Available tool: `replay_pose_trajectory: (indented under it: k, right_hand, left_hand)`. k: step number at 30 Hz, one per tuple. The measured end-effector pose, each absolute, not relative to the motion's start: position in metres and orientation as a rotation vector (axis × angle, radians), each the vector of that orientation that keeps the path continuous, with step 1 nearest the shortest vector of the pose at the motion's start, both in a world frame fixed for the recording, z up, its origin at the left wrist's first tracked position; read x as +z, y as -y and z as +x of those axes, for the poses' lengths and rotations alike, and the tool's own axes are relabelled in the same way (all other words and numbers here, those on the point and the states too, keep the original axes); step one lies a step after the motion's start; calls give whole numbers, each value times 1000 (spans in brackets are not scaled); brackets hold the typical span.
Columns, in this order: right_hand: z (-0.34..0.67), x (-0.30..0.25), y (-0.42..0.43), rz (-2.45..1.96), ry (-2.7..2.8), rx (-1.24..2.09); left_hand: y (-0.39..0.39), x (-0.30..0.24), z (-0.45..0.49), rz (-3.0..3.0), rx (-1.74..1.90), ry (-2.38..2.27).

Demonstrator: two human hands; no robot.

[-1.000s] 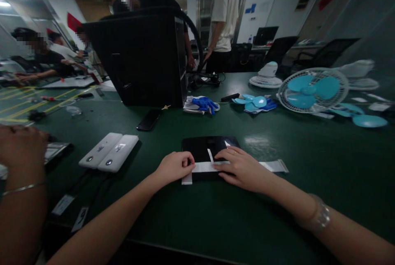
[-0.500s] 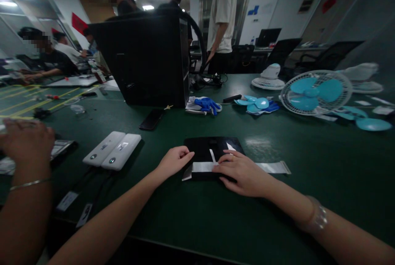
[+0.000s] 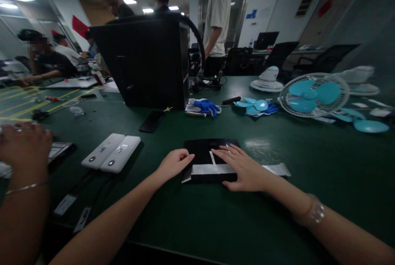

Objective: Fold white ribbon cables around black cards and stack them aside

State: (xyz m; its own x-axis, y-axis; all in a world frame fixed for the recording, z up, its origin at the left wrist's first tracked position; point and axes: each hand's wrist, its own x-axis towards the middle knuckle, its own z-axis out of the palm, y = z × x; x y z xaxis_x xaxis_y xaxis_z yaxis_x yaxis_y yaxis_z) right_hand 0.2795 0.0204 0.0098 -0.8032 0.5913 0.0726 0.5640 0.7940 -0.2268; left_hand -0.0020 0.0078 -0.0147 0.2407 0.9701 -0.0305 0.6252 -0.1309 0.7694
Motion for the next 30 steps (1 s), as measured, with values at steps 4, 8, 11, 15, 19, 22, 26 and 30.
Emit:
replay_pose_trajectory:
  k: [4,8,11,15,19,22,26,30]
  right_hand:
    - [280,12,-20,-951,2844,312]
    - [280,12,-20,-960,2844,249]
    - [281,13,-20,-942,2842,171]
    - [285,14,-24,-997,2835,96]
    - [294,13,-30,-1072,2824,46]
    - [301,12,-36,-1124,2822,-1]
    - [311,11,-44,-1256,2807,-38]
    - [325,12,-55,-1388,2780,-68]
  left_hand:
    - [-8,-12,-2,1820,632,-1479]
    - [-7,-11,-3,1841,623,-1492]
    - [-7,-11,-3,1842,621,-1487]
    - [-7,-10,-4,1861,620,-1488]
    - [-7,-9,-5,1869,601,-1480]
    - [-8,-9,-6,1868,598,-1473]
    - [-8,-10,-6,1862,580,-1489]
    - [-7,-10,-6,1867,574,-1487]
